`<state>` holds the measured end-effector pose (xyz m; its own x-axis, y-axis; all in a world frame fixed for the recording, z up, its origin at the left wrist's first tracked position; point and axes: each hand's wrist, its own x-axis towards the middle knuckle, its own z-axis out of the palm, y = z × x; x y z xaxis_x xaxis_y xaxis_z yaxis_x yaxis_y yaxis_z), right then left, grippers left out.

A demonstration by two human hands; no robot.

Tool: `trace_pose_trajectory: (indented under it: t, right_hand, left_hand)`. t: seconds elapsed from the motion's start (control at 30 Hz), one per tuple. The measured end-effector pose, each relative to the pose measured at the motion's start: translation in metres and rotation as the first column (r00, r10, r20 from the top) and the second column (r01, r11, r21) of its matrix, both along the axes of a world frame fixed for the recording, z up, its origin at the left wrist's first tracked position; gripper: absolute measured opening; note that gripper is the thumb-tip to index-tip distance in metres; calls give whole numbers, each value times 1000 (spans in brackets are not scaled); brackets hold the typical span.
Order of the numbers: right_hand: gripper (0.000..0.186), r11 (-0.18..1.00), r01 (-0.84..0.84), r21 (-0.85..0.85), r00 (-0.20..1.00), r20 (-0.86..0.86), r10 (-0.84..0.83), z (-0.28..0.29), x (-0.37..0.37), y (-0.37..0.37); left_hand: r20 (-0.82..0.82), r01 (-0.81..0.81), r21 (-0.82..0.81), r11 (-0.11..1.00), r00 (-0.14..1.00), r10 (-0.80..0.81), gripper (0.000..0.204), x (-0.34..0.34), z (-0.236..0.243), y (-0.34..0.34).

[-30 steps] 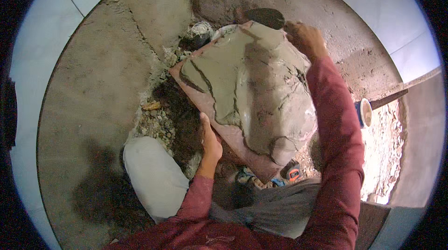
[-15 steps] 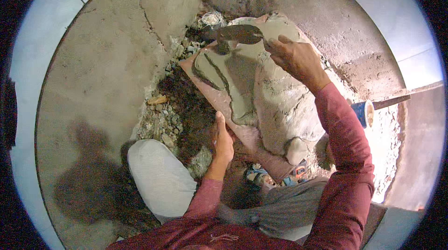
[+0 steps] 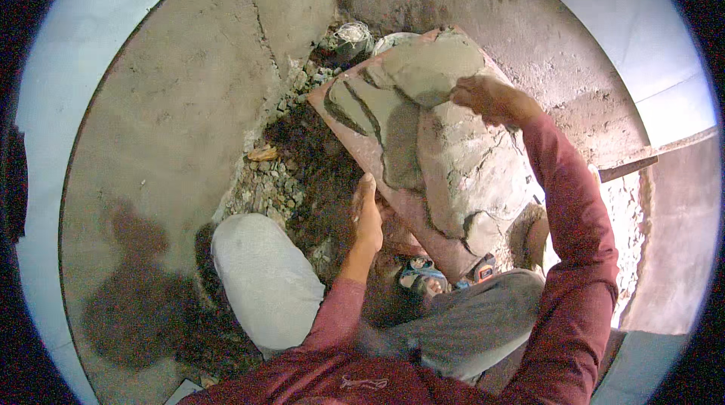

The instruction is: The person applies cement to the back of a tile using a trowel, spreading it evenly across the surface while holding the tile with one hand.

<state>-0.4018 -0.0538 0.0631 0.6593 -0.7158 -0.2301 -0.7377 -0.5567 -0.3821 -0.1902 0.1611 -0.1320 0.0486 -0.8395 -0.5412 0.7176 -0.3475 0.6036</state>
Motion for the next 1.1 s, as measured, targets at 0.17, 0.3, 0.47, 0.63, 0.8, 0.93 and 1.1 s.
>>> trace_pose_trajectory:
  t: [0.17,0.3,0.47,0.63,0.8,0.93,1.1]
  right_hand:
    - [41,767,481,425,872,-139,-470,10,14,4]
    - [47,493,466,735,810,-129,-572,5,54,21]
    - [47,575,396,716,889,-144,-434,11,80,40]
    - [41,907,323,270,920,-316,-233,36,91,30]
    - [32,983,73,-168,948,-296,-121,55,98,37]
    - [29,814,-118,-569,990,-128,54,-1,92,97]
    - [28,835,-229,-501,936,-349,48,-7,112,131]
  left_hand:
    - [11,-17,-11,1000,1000,17,70,1,-14,-2]
    - [43,-11,-29,1000,999,12,69,1,-26,-5]
    - [42,12,-29,1000,999,-11,67,2,-24,-6]
    - [60,-31,-2,1000,998,31,68,3,-18,-2]
    - [14,-21,-37,999,1000,21,73,-1,-9,-5]
    - [1,38,-48,998,999,-38,76,6,-23,-4]
    - [10,48,62,997,999,-48,67,6,-3,2]
